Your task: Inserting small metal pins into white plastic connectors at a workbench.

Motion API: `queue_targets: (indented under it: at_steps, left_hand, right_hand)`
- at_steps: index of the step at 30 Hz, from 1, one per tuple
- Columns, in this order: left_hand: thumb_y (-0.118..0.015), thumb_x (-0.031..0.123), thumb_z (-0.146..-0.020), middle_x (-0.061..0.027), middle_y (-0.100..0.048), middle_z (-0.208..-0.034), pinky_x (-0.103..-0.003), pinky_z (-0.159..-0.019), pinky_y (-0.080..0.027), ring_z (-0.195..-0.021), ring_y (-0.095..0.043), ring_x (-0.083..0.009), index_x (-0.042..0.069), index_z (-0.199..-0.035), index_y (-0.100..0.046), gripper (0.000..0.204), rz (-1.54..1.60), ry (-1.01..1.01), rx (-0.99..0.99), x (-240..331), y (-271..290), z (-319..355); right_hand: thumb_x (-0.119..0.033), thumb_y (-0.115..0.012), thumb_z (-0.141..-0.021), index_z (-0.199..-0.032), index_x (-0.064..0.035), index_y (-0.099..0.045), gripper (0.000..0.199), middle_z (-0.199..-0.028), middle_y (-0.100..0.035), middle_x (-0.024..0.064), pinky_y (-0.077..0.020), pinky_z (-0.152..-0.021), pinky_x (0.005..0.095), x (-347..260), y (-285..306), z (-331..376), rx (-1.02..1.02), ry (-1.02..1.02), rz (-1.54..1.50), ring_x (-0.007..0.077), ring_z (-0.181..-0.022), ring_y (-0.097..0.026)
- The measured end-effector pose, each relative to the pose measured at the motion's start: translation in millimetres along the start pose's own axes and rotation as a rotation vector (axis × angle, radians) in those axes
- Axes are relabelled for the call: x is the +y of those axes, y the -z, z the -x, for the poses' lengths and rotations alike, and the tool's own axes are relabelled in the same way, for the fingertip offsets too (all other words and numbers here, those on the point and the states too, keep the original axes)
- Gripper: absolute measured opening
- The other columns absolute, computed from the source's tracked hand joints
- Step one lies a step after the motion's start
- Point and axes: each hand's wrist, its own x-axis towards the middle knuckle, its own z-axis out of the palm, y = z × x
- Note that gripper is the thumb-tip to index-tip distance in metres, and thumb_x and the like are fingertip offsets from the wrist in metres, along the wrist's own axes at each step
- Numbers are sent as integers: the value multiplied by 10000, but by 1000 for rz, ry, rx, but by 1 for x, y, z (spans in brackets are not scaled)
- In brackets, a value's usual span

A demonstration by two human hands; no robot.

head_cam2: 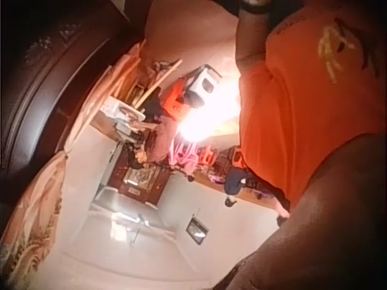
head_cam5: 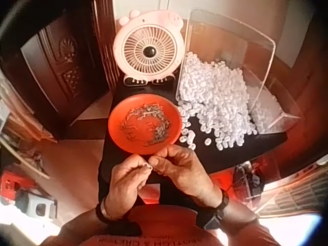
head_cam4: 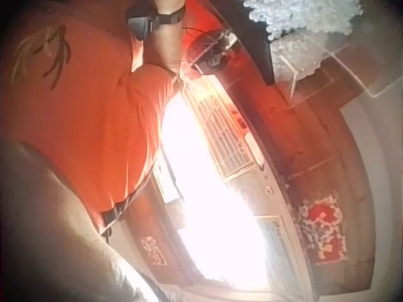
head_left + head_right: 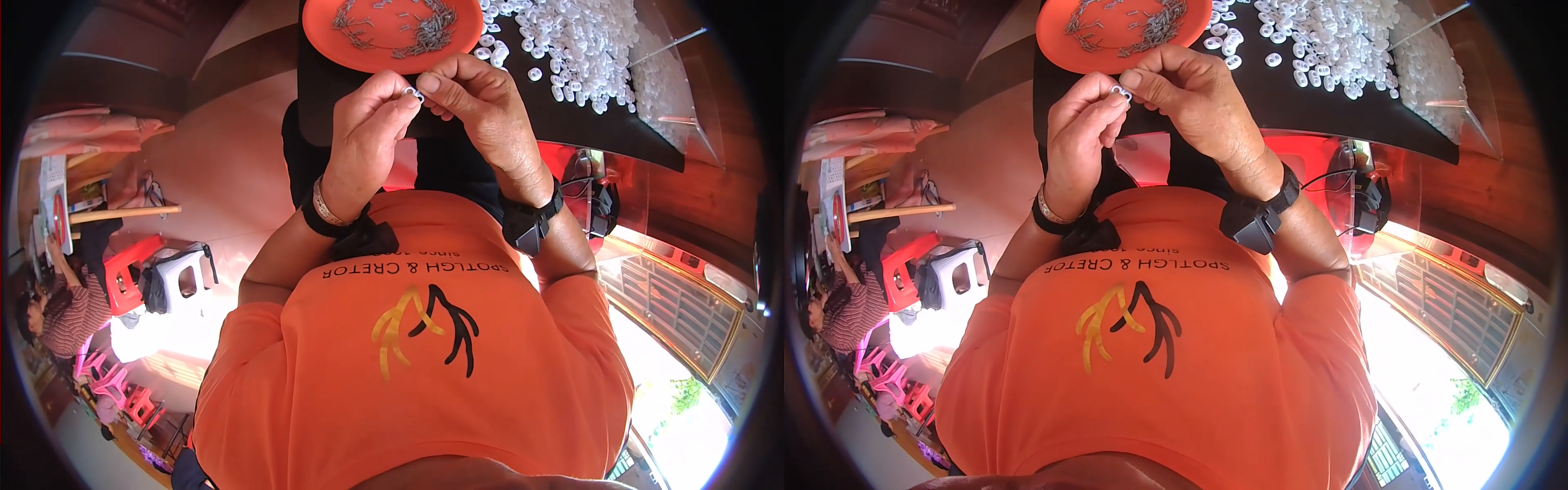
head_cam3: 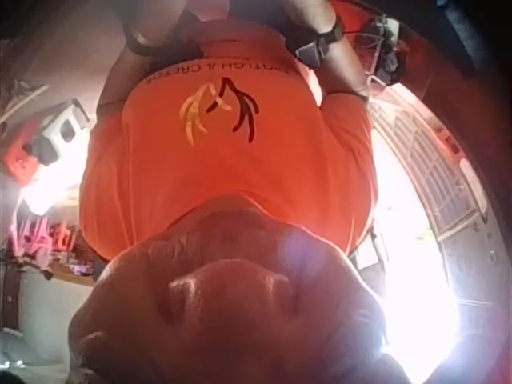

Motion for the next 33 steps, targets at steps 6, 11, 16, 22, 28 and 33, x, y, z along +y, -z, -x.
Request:
queue_targets:
  at_steps: [6,11,16,22,28,33]
  left_hand:
    - [-509,81,-884,48,-407,-640,-199,-500,-277,-585,-308,-25,10,-768,-489,138,-47,-45,-9,-3,0,1]
    - [-508,160,-899,31,-415,-609,-193,-487,-269,-539,-336,-33,14,-788,-515,183,-143,-58,11,-10,0,2]
    - [-510,166,-903,33,-420,-612,-191,-488,-271,-537,-337,-30,14,-802,-523,184,-175,-56,-41,-10,3,-1]
    - [-509,170,-887,28,-428,-584,-198,-475,-250,-515,-340,-33,18,-795,-521,178,-41,82,-2,1,5,-1]
    - [-521,177,-876,18,-426,-574,-205,-478,-270,-517,-349,-44,24,-767,-513,187,-23,105,-5,2,6,-2]
    - [-525,162,-871,21,-430,-572,-203,-476,-268,-514,-347,-40,24,-771,-513,170,-17,88,-8,0,6,-2]
  right_hand:
    - [-118,-616,-885,-876,4,-620,122,-775,-622,7,-473,-683,225,3,-2,2,38,20,116,68,-741,-562]
    - [-112,-619,-877,-859,5,-607,119,-728,-622,38,-475,-631,226,4,-8,6,81,95,223,68,-684,-565]
    - [-152,-632,-873,-840,4,-612,161,-689,-615,45,-475,-605,235,-2,-2,8,82,99,373,73,-668,-573]
    - [-226,-655,-864,-937,-20,-670,219,-772,-660,62,-475,-633,240,-13,34,1,227,187,461,84,-708,-591]
    - [-11,-605,-797,-1042,-80,-646,258,-1000,-646,53,-489,-771,298,-33,82,-15,96,370,1292,222,-902,-619]
    - [-17,-607,-779,-1014,-100,-645,252,-998,-628,57,-494,-768,350,-20,86,-23,-19,455,1380,267,-940,-593]
